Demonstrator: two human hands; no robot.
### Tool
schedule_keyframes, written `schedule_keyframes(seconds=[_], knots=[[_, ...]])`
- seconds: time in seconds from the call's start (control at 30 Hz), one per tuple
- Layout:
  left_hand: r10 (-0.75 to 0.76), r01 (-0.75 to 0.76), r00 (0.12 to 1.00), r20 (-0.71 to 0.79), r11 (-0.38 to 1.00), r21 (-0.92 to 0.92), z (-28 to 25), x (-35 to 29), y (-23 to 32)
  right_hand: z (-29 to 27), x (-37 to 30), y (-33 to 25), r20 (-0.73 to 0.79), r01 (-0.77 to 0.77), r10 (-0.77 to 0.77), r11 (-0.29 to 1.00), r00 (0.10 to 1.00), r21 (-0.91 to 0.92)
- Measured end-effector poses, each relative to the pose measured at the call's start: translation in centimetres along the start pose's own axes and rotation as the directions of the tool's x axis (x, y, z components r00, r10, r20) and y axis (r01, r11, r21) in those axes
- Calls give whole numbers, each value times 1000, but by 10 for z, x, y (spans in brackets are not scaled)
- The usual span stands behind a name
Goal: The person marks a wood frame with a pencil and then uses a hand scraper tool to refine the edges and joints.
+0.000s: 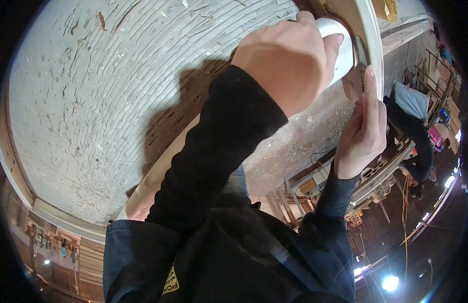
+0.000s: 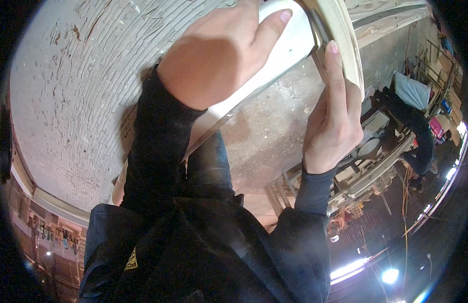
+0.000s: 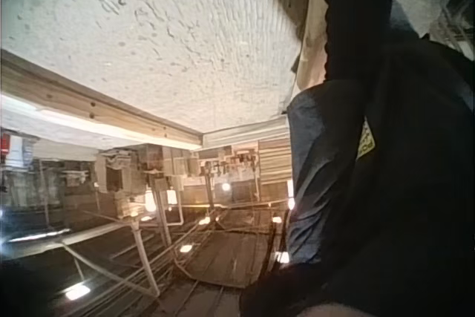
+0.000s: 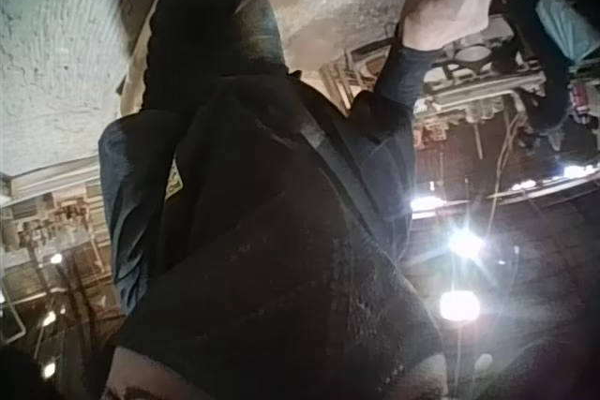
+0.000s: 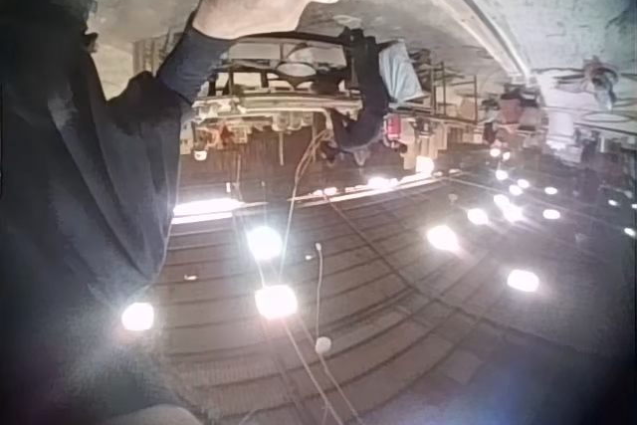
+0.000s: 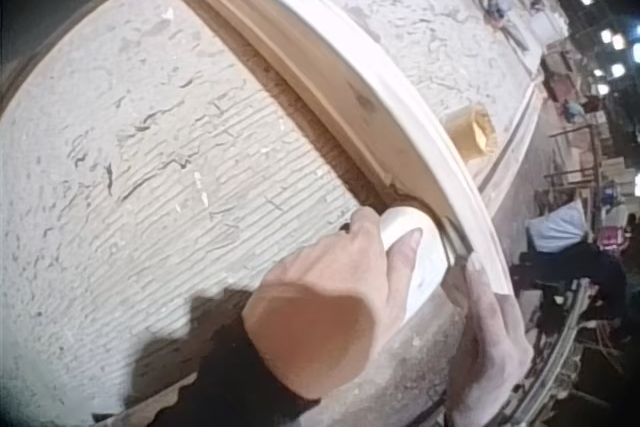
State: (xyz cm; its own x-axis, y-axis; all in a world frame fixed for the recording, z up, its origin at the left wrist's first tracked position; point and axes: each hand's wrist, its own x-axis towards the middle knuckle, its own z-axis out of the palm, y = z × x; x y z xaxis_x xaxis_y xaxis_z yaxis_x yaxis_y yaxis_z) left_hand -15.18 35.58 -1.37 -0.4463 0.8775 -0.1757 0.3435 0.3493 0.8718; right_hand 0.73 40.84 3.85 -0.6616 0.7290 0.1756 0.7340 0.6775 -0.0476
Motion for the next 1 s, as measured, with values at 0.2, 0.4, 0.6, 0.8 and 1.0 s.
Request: schedule_keyframes(seconds=[0.2,0.4,0.6,0.8,1.0], knots=[[80,-78,997,-15,993,94,-7,4,6,-9,10,-5,12,-59,59,998,998,-15],[35,-41,998,60,994,100,-23,8,23,6,-1,7,-65,1,1,999,998,37],[516,-539,834,197,685,490,-25,2,11,-16,5,14,14,20,-21,1000,1000,17],[584,-564,805,106,697,444,-6,8,-17,-24,30,0,140,75,-54,985,989,-155],[25,-31,990,138,999,43,-10,12,5,-19,32,19,-143,90,-94,995,985,-34]])
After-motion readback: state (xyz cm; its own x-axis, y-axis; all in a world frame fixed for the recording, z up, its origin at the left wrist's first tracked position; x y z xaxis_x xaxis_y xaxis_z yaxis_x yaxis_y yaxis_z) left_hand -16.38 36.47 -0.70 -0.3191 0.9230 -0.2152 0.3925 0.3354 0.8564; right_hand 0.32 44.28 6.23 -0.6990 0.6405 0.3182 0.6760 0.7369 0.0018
